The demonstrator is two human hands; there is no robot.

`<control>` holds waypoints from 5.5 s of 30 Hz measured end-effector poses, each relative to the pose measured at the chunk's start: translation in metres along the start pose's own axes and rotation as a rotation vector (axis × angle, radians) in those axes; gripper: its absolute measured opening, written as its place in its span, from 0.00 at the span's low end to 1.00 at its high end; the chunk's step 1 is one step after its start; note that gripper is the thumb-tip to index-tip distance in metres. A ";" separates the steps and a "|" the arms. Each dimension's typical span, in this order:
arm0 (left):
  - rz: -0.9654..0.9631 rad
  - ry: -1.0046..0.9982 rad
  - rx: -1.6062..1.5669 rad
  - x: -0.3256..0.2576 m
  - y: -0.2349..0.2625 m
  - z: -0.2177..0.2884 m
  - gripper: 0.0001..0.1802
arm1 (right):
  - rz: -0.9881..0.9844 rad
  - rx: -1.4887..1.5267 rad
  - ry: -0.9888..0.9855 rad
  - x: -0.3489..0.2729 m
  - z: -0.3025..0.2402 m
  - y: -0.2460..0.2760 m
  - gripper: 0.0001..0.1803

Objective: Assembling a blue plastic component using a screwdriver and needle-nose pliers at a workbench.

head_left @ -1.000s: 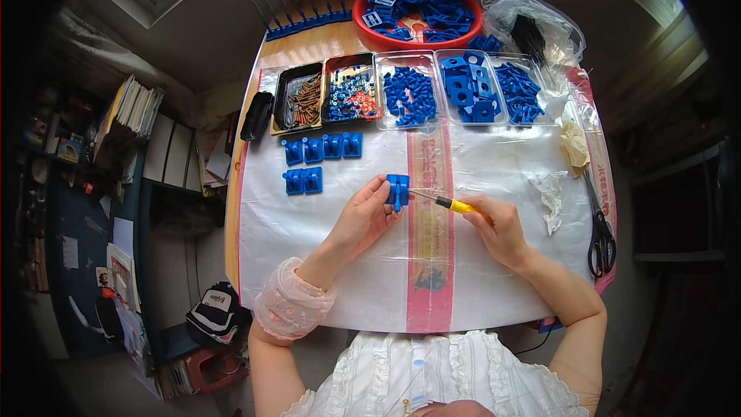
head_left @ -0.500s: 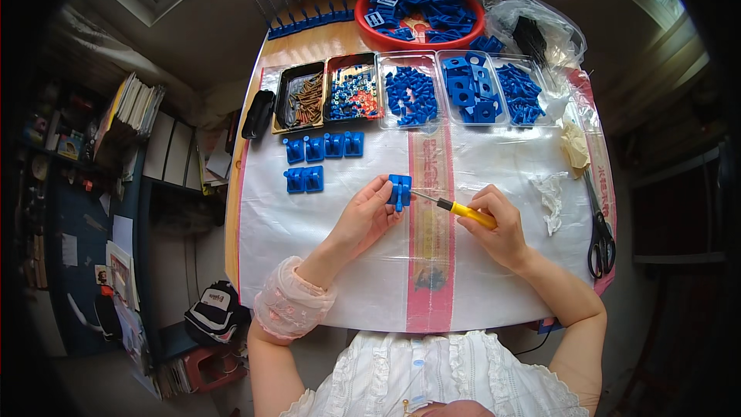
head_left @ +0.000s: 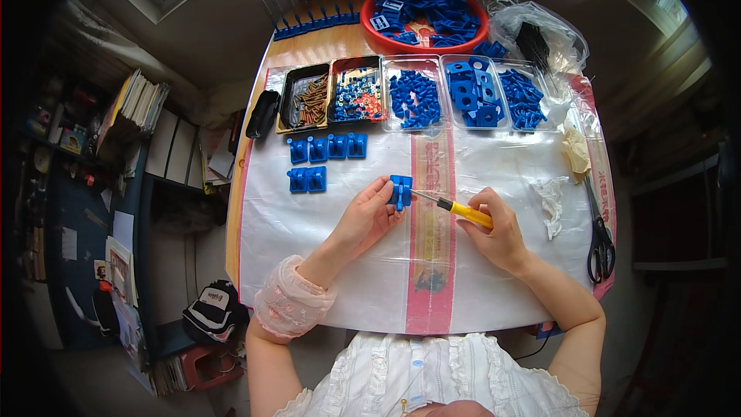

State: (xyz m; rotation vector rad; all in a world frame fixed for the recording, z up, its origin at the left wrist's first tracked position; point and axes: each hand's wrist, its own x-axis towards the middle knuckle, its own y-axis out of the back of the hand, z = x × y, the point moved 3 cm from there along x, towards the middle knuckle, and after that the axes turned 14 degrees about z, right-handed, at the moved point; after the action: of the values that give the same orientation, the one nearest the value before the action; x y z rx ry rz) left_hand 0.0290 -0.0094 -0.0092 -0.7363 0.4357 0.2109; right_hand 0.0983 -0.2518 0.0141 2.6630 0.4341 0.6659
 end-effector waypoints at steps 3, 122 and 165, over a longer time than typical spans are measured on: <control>0.007 0.000 0.006 0.000 -0.001 0.000 0.13 | 0.016 0.033 0.056 0.003 -0.001 0.000 0.14; -0.152 -0.044 0.074 -0.010 -0.010 -0.010 0.26 | -0.147 0.315 -0.359 -0.002 -0.005 0.007 0.06; -0.068 0.173 -0.447 -0.003 -0.003 0.005 0.26 | -0.269 0.591 -0.561 0.009 -0.011 0.012 0.09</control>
State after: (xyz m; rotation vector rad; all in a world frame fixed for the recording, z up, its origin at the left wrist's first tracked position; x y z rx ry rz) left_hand 0.0287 -0.0080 -0.0024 -1.2122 0.5337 0.1831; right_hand 0.1030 -0.2559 0.0311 3.0589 0.9029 -0.3526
